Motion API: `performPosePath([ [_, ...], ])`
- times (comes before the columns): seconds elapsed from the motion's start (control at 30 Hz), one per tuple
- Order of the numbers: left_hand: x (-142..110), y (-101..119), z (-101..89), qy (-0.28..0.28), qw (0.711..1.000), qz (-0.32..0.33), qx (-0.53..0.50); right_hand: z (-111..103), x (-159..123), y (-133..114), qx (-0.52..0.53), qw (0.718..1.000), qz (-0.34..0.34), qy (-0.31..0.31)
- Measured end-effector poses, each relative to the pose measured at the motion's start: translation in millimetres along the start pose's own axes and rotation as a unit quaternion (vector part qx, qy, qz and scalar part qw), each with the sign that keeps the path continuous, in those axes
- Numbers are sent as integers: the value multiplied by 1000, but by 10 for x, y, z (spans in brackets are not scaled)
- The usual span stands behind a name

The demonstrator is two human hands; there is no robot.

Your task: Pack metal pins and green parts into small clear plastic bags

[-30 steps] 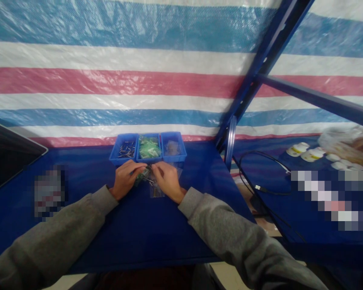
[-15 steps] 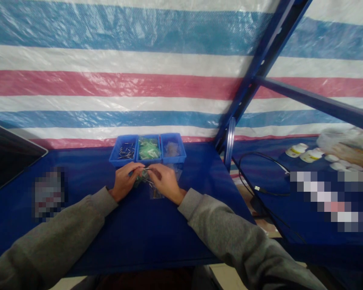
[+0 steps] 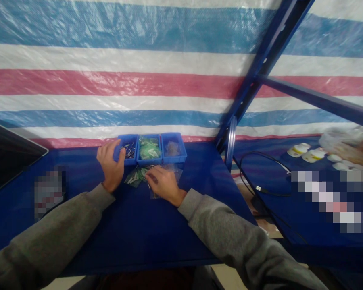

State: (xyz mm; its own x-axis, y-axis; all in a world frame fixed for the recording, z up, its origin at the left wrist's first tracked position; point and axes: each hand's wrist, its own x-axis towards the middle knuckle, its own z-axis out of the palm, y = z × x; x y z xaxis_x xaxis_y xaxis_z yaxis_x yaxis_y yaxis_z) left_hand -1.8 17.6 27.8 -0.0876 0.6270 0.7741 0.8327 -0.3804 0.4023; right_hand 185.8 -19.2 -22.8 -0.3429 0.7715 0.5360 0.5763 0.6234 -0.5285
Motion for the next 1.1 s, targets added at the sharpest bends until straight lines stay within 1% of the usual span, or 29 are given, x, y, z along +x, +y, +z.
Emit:
performPosePath([
  [0.07,-39,24,-4,-12,999,23,-21,-5,-8,-17,-24,999,-16,-22],
  [0.17,-154,35,-3,-45,993,84,-69,-12,-15,-43,-62,995,-45,-57],
  [0.27,-267,9,-22,-109,982,131,-86,-14,-13,-63,-89,991,-58,-87],
  [0.33,-310,-3,-59,-140,978,145,-62,-13,-10,-69,-100,988,-58,-99],
  [0.4,-319,10,-115,-167,975,147,-14,-10,-7,-68,-111,987,-54,-104],
  [0.47,-304,50,-181,-210,965,147,46,-5,-6,-63,-119,986,-47,-103],
  [0.57,-287,134,-277,-281,939,153,130,6,-5,-48,-119,987,-40,-96],
  [0.7,-337,216,-350,-328,911,168,185,18,-6,-28,-116,988,-34,-92],
  [0.8,-388,239,-350,-347,896,175,212,25,-11,-19,-117,989,-25,-90],
  [0.93,-391,209,-339,-365,890,170,216,33,-16,-15,-114,990,-16,-80],
  [1.03,-295,148,-405,-387,888,154,193,30,-16,-13,-117,990,-11,-79],
  [1.07,-237,129,-445,-388,890,145,189,28,-14,-12,-119,990,-10,-80],
  [1.1,-165,118,-492,-375,897,134,191,26,-12,-10,-121,989,-10,-82],
])
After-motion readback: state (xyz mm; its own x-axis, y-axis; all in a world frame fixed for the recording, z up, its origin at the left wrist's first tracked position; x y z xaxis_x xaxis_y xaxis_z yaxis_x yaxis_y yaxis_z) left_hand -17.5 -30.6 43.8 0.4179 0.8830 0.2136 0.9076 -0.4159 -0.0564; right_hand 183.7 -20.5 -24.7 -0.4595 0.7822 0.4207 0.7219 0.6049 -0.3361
